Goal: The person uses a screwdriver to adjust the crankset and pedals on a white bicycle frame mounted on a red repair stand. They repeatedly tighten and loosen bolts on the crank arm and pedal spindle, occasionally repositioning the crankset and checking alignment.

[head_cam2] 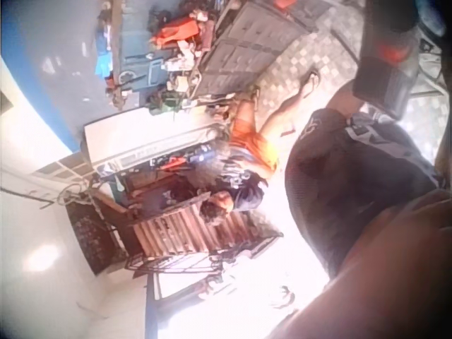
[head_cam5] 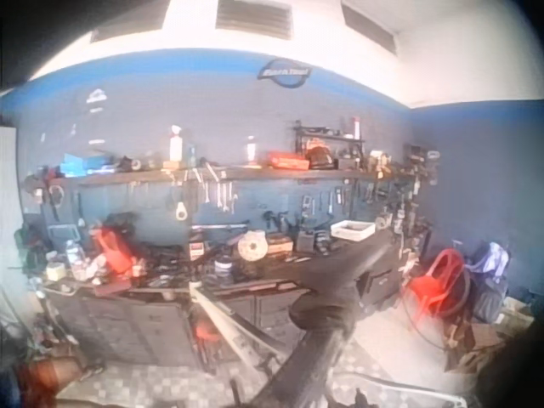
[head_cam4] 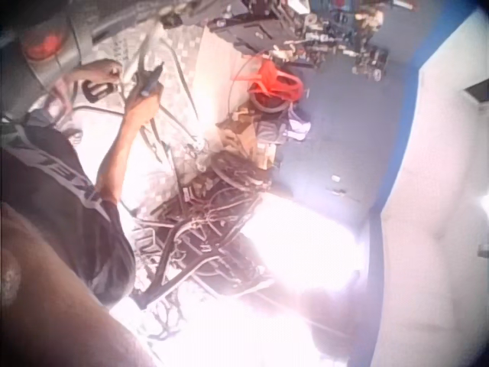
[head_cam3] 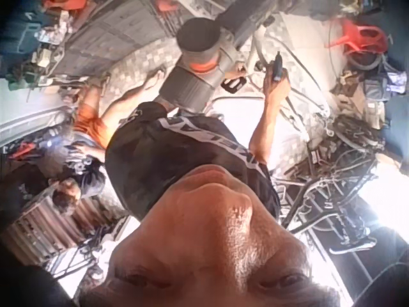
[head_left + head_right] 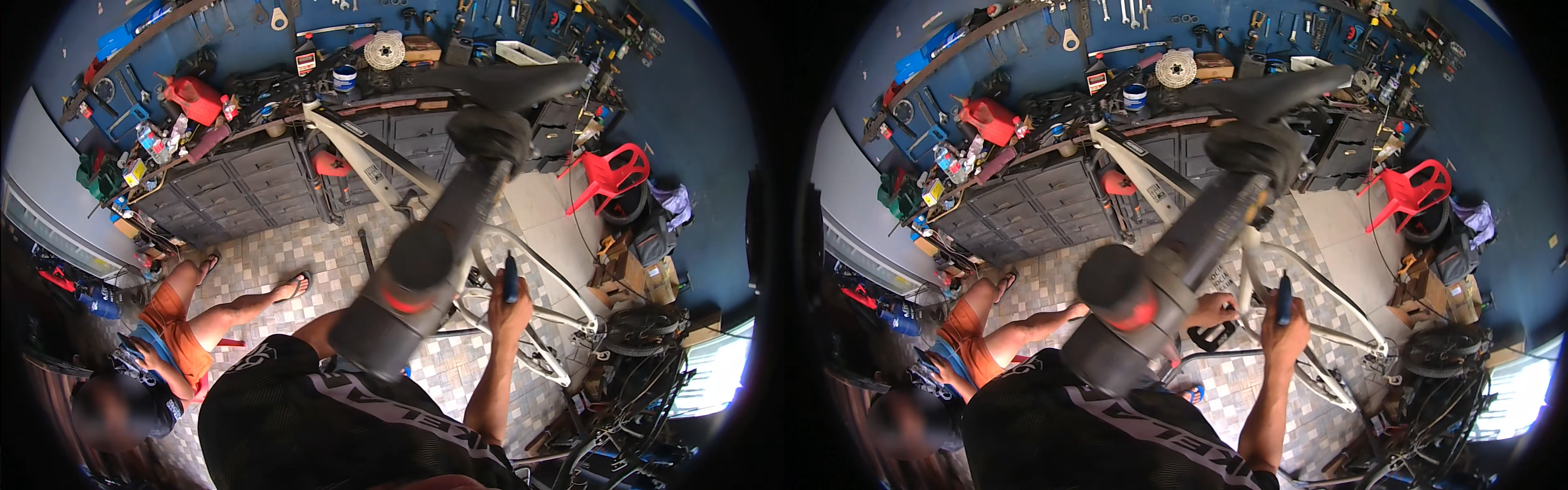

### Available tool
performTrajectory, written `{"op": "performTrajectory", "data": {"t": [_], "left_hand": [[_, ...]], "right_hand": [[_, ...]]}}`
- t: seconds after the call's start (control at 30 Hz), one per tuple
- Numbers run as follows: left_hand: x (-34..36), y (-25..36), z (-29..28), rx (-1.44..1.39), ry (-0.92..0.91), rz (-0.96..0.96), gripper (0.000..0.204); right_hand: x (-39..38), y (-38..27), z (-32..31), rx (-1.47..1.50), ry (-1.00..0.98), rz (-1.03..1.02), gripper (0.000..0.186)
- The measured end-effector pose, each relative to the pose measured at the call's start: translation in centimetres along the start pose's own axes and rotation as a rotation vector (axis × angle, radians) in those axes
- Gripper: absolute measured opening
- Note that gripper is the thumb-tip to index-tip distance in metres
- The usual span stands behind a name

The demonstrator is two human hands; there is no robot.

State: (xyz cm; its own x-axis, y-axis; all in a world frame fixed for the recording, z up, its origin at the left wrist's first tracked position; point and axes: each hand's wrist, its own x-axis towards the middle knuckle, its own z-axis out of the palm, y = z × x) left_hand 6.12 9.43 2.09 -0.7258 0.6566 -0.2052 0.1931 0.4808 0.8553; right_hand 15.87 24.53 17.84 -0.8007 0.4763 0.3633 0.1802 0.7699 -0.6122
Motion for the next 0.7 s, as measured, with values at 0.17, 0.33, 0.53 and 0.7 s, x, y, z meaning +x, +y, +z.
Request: {"op": "performTrajectory", "data": {"t": [0.17,0.33,0.53,0.7], "left_hand": [[0.8,-5.4,0.2,0.128,0.179,0.463,0.031],[-0.3,-3.0,-3.1,0.084,-0.004,0.296,0.027],[0.2,-3.6,-5.5,0.140,-0.113,0.405,0.028],[1.0,-3.4,-5.5,0.178,-0.087,0.528,0.024]], "right_hand": [[1.1,-3.3,2.7,-0.014,-0.020,0.148,0.034],[-0.2,6.4,6.1,-0.181,0.073,0.127,0.035],[-0.5,-2.2,6.6,-0.126,0.212,0.128,0.042],[0.2,-1.0,7.9,-0.120,0.382,-0.050,0.045]]}}
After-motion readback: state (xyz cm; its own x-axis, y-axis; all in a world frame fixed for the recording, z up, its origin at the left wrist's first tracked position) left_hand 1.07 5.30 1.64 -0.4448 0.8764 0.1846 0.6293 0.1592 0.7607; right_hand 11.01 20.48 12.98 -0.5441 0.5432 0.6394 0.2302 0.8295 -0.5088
